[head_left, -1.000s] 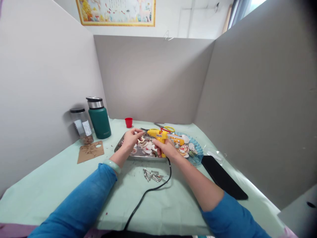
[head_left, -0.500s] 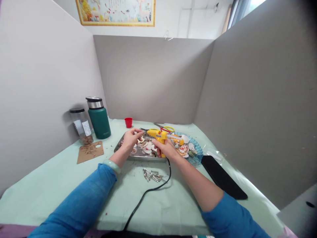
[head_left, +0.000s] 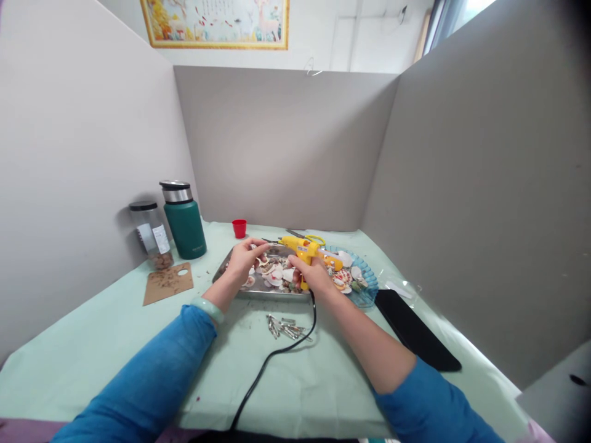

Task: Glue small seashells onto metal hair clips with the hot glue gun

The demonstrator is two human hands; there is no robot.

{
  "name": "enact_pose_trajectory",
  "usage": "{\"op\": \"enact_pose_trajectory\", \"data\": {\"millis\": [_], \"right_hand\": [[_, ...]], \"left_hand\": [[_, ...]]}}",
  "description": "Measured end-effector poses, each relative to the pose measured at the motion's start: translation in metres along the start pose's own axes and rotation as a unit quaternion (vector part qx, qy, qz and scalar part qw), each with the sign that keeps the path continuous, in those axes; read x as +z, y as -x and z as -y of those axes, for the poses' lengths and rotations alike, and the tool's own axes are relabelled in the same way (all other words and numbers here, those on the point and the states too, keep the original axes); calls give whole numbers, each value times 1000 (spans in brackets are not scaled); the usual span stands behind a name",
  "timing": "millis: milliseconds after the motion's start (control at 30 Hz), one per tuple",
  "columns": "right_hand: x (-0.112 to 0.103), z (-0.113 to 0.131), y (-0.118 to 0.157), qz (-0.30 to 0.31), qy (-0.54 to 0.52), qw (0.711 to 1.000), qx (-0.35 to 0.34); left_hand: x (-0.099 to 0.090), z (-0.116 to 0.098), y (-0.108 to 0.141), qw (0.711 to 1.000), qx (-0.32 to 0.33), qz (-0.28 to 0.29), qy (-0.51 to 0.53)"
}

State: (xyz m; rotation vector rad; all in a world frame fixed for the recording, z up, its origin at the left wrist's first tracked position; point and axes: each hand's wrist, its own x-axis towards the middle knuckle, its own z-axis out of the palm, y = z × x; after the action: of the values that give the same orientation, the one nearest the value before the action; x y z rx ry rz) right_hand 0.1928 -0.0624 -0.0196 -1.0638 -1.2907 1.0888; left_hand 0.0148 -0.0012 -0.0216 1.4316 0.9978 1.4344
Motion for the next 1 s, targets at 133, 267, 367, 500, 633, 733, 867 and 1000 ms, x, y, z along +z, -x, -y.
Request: {"op": "enact_pose_trajectory", "data": {"millis": [133, 267, 367, 500, 633, 733, 867, 1000], "right_hand": [[-1, 4, -1, -22, -85, 996, 11], [-3, 6, -3, 3, -111, 993, 37], [-4, 6, -2, 28, -126, 990, 51], [-6, 4, -2, 81, -151, 984, 51], [-9, 2, -4, 116, -195, 971, 70], [-10, 2, -5, 127, -200, 968, 82], [-11, 4, -5, 150, -218, 960, 87], [-11, 3, -4, 173, -252, 947, 98]], "left_hand": [[8, -8, 9, 994, -14, 111, 17], [16, -18, 20, 984, -12, 175, 17], [18, -21, 23, 982, -6, 189, 7], [17, -22, 23, 978, -3, 210, 0], [17, -23, 24, 971, 3, 240, -6], [17, -24, 24, 971, 8, 239, -9], [17, -24, 25, 971, 13, 238, -11], [19, -25, 26, 970, 13, 241, -14]]}}
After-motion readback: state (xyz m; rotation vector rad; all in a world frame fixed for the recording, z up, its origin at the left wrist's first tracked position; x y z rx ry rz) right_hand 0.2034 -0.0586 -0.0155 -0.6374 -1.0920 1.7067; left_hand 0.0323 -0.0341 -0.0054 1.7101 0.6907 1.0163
